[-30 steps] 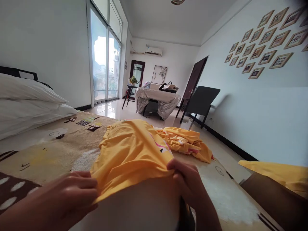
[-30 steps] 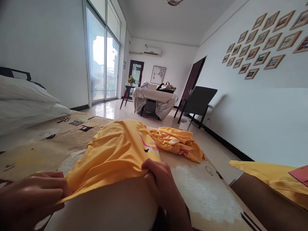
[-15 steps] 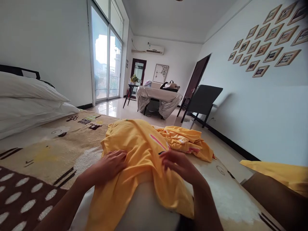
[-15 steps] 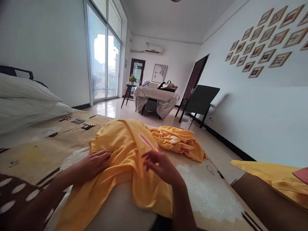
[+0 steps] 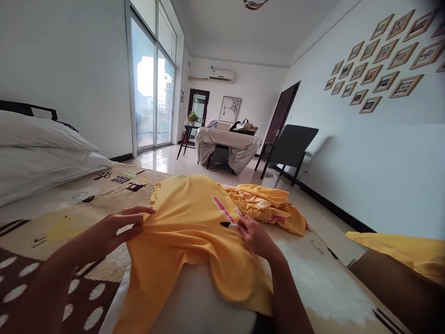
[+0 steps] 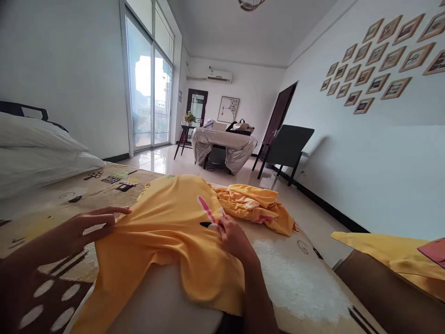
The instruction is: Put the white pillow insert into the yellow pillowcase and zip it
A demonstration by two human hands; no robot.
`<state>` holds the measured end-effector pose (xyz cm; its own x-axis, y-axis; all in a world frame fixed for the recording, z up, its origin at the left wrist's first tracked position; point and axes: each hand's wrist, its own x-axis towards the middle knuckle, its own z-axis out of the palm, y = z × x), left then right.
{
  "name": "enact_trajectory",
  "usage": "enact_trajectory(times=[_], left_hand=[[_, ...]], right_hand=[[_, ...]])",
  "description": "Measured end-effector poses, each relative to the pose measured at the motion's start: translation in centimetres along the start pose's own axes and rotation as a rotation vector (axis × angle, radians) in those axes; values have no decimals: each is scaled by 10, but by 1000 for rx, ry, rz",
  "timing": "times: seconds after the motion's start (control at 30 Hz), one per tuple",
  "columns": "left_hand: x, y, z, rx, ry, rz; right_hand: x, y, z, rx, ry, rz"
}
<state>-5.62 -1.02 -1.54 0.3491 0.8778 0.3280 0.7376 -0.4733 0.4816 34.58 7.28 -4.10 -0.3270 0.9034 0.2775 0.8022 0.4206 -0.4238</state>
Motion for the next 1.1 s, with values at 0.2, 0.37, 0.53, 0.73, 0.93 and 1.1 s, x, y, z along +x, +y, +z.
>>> enact_trajectory(times=[0.2,0.37,0.53,0.73,0.93,1.1], left_hand=[[9,10,13,77,-223,-110],[25,24,30,89,-295,-107],[35,10,40,17,-127,-131],[40,9,52,7,-49,-105],[37,21,45,107,-105,-174],[36,24,40,57,-186,-164]], right_hand=[[-2,-2,3,55,-91,11],[3,-2,9,19,-124,13],[1,6,0,9,-48,-65],[-6,5,-15,2,-54,-109],[-14,-7,-24,-30,-88,-68],[-22,-19,-33,-34,-155,-13]])
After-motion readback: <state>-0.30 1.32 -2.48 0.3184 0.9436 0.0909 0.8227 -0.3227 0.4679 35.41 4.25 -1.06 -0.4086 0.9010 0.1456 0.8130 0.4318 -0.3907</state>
